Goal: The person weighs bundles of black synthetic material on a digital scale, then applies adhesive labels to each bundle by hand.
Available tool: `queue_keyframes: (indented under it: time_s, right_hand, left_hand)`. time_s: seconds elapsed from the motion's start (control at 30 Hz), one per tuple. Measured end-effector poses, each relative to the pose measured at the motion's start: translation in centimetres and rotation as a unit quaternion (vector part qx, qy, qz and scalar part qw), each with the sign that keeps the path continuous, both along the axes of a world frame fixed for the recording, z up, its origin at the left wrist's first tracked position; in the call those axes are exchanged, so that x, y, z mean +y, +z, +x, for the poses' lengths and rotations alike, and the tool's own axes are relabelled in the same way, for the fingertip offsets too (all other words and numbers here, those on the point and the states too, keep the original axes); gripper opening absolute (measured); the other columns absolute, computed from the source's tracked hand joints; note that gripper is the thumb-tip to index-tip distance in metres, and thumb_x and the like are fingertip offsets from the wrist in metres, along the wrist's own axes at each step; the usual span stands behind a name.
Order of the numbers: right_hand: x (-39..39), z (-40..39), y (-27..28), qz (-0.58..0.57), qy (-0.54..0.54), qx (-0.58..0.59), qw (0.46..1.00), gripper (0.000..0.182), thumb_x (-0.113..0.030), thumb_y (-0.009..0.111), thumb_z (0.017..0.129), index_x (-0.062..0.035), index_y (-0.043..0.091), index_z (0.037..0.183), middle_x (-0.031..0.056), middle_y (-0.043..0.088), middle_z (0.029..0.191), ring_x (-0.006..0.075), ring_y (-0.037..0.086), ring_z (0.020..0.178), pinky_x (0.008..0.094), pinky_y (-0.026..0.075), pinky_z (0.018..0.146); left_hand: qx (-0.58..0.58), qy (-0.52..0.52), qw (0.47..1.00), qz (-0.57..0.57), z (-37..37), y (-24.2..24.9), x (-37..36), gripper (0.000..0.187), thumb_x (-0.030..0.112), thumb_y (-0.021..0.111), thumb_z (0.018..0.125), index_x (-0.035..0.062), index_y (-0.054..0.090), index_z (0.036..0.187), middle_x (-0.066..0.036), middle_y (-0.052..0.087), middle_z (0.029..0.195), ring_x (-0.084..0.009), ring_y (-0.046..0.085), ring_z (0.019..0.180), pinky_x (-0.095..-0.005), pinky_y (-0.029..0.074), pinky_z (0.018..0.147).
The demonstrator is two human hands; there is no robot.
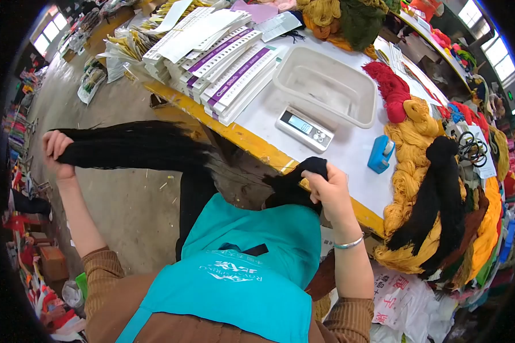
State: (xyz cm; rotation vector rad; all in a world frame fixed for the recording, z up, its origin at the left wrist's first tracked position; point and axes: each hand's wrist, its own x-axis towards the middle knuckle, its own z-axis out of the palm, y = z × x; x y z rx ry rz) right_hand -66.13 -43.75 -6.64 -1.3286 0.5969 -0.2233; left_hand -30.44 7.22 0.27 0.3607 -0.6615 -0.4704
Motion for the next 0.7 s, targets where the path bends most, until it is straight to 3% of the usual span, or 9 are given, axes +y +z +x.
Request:
queue_keyframes:
  time_s: [0.1, 0.2, 0.27, 0.37, 0.43, 0.5, 0.57, 0.63, 0.7]
  right_hand:
    - [0.9, 1.5, 0.3, -0.137, 0.093, 0.051, 0.985, 0.014, -0.009, 0.067, 0.085, 0.0032, 0.064, 0.091, 0.0009, 0.058, 0.067, 0.0088, 0.050, 0.059, 0.0284, 0.044, 0.054]
    - [2.2, 3.8, -0.2, -0.360, 0.201, 0.018, 0.911, 0.014, -0.009, 0.066, 0.083, 0.0028, 0.063, 0.090, 0.0104, 0.064, 0.071, 0.0228, 0.060, 0.065, 0.0333, 0.048, 0.062]
    - [4.0, 5.5, 0.8, -0.468, 0.259, 0.020, 0.844, 0.017, -0.011, 0.066, 0.078, 0.0019, 0.059, 0.087, 0.0241, 0.061, 0.077, 0.0401, 0.061, 0.073, 0.0412, 0.050, 0.065]
    - [6.7, 7.6, 2.3, -0.610, 0.355, 0.057, 0.706, 0.022, -0.015, 0.069, 0.076, -0.0021, 0.053, 0.082, 0.0185, 0.060, 0.070, 0.0408, 0.062, 0.074, 0.0486, 0.049, 0.063]
    - [8.3, 8.7, 2.5, -0.628, 0.379, 0.048, 0.678, 0.021, -0.016, 0.070, 0.076, -0.0030, 0.054, 0.082, 0.0177, 0.061, 0.070, 0.0395, 0.063, 0.072, 0.0479, 0.049, 0.062]
    - [9.6, 9.2, 3.0, -0.648, 0.403, 0.035, 0.646, 0.020, -0.015, 0.071, 0.074, -0.0040, 0.055, 0.080, 0.0156, 0.061, 0.068, 0.0364, 0.064, 0.069, 0.0463, 0.050, 0.060]
    - [9.8, 9.3, 2.8, -0.639, 0.410, 0.021, 0.651, 0.018, -0.014, 0.069, 0.075, -0.0037, 0.056, 0.082, 0.0162, 0.062, 0.069, 0.0364, 0.064, 0.069, 0.0460, 0.050, 0.060]
    - [9.5, 8.9, 2.7, -0.630, 0.416, 0.009, 0.656, 0.017, -0.013, 0.068, 0.075, -0.0034, 0.057, 0.084, 0.0168, 0.062, 0.070, 0.0364, 0.064, 0.069, 0.0457, 0.050, 0.060]
    - [8.6, 8.0, 2.7, -0.534, 0.343, -0.078, 0.769, 0.017, -0.011, 0.067, 0.075, -0.0027, 0.061, 0.089, 0.0192, 0.064, 0.074, 0.0368, 0.064, 0.070, 0.0438, 0.050, 0.061]
  left_hand:
    - [-0.008, 0.076, 0.997, 0.032, -3.0, 1.1, 0.3, 0.050, 0.018, 0.059, 0.098, -0.0026, 0.044, 0.141, 0.003, 0.048, 0.069, -0.0052, 0.042, 0.048, -0.0217, 0.035, 0.052]
    - [-0.028, -0.030, 0.994, 0.102, -6.8, 0.0, -5.9, 0.096, 0.021, 0.069, 0.093, 0.0128, -0.002, 0.157, 0.000, 0.057, 0.079, -0.0037, 0.047, 0.043, -0.0219, 0.034, 0.046]
    - [0.027, -0.082, 0.988, 0.130, -8.7, -2.4, -9.5, 0.093, 0.024, 0.068, 0.092, 0.0122, 0.003, 0.157, -0.004, 0.064, 0.093, -0.0032, 0.047, 0.043, -0.0211, 0.034, 0.046]
    - [0.076, -0.055, 0.946, 0.311, -11.3, -6.6, -13.5, 0.041, 0.024, 0.061, 0.090, -0.0011, 0.061, 0.123, -0.020, 0.061, 0.130, -0.0090, 0.049, 0.051, -0.0236, 0.041, 0.051]
    - [0.109, -0.135, 0.902, 0.396, -13.4, -5.9, -17.7, 0.024, 0.018, 0.056, 0.091, -0.0004, 0.070, 0.096, -0.018, 0.058, 0.135, -0.0118, 0.060, 0.061, -0.0232, 0.044, 0.054]
    - [0.059, -0.134, 0.865, 0.479, -15.4, -5.7, -20.7, 0.028, 0.021, 0.051, 0.095, 0.0032, 0.071, 0.105, -0.019, 0.056, 0.138, -0.0123, 0.062, 0.061, -0.0224, 0.044, 0.054]
    - [-0.011, -0.169, 0.842, 0.512, -16.6, -5.8, -22.5, 0.041, 0.034, 0.046, 0.100, 0.0064, 0.066, 0.124, -0.011, 0.070, 0.109, -0.0121, 0.064, 0.065, -0.0225, 0.044, 0.057]
    - [-0.028, -0.214, 0.784, 0.582, -16.7, -6.4, -23.4, 0.043, 0.041, 0.045, 0.101, 0.0066, 0.068, 0.114, -0.008, 0.070, 0.080, -0.0119, 0.058, 0.057, -0.0236, 0.043, 0.053]
    - [-0.051, -0.237, 0.755, 0.609, -16.8, -6.8, -24.1, 0.044, 0.044, 0.043, 0.101, 0.0064, 0.067, 0.098, -0.008, 0.070, 0.078, -0.0113, 0.057, 0.053, -0.0240, 0.043, 0.050]
